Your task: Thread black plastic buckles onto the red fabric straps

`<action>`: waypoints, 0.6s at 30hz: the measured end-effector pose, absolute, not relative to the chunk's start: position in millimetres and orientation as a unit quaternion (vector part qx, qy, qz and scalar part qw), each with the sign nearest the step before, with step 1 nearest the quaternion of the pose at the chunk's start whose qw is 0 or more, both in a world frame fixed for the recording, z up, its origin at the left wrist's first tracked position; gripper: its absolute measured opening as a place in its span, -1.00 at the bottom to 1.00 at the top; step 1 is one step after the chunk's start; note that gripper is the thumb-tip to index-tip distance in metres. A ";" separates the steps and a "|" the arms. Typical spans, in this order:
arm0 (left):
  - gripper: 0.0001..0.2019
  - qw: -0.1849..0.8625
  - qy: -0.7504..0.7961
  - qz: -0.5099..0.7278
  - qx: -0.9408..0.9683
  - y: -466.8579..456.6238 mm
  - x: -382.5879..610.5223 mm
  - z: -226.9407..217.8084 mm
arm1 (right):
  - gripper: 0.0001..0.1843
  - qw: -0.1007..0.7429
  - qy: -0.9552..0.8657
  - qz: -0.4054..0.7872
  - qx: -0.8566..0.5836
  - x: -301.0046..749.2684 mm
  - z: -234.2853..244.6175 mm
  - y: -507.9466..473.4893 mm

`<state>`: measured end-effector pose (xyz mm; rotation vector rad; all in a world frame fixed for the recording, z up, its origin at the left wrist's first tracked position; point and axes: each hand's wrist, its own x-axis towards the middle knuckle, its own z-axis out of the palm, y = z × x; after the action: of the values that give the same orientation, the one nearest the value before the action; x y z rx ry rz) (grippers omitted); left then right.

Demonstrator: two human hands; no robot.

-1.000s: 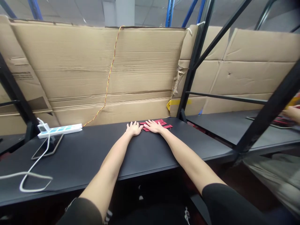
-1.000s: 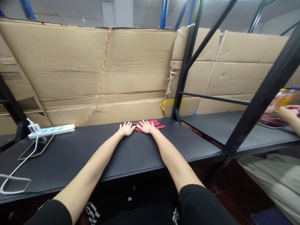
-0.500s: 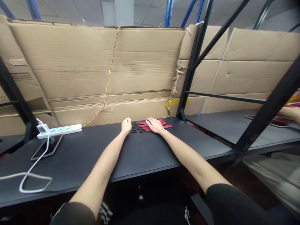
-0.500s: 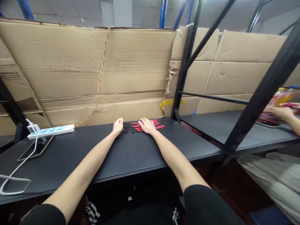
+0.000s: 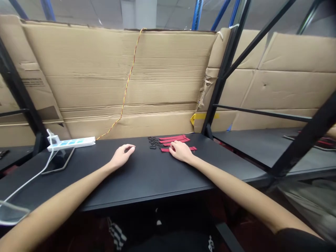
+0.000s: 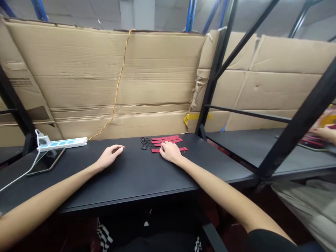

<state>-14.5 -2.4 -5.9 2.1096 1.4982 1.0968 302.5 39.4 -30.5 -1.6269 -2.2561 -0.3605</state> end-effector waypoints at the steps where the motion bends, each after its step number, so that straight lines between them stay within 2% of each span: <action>1: -0.70 0.154 0.524 0.392 0.741 -8.4 -13.7 -2.2 | -0.74 0.173 -0.811 -0.119 -0.547 294.7 -29.7 33.6; 4: -0.70 0.094 0.487 0.383 0.780 -21.6 -4.1 6.8 | -0.76 0.194 -0.870 -0.034 -0.453 266.6 -20.6 20.4; 7: -0.70 0.029 0.433 0.302 0.848 -32.0 8.0 9.3 | -0.75 0.244 -0.898 0.103 -0.352 241.3 -1.8 22.7; 9: -0.68 0.012 0.405 0.244 0.881 -38.0 13.7 7.3 | -0.71 0.298 -0.885 0.114 -0.340 231.5 10.5 33.9; 11: -0.63 0.017 0.381 0.193 0.904 -41.8 16.9 3.7 | -0.71 0.310 -0.873 0.064 -0.372 228.0 17.2 48.0; 15: -0.61 0.050 0.353 0.129 0.925 -39.1 18.4 -2.0 | -0.70 0.199 -0.874 -0.038 -0.442 232.0 7.9 63.9; 18: -0.68 0.054 0.362 0.150 0.918 -31.6 16.3 -1.2 | -0.65 0.137 -0.875 -0.080 -0.457 236.7 -6.6 61.9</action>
<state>16.3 -31.6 -1.2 2.7891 1.1008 0.4568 236.7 61.9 -6.6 -1.3227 -2.5335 -0.2307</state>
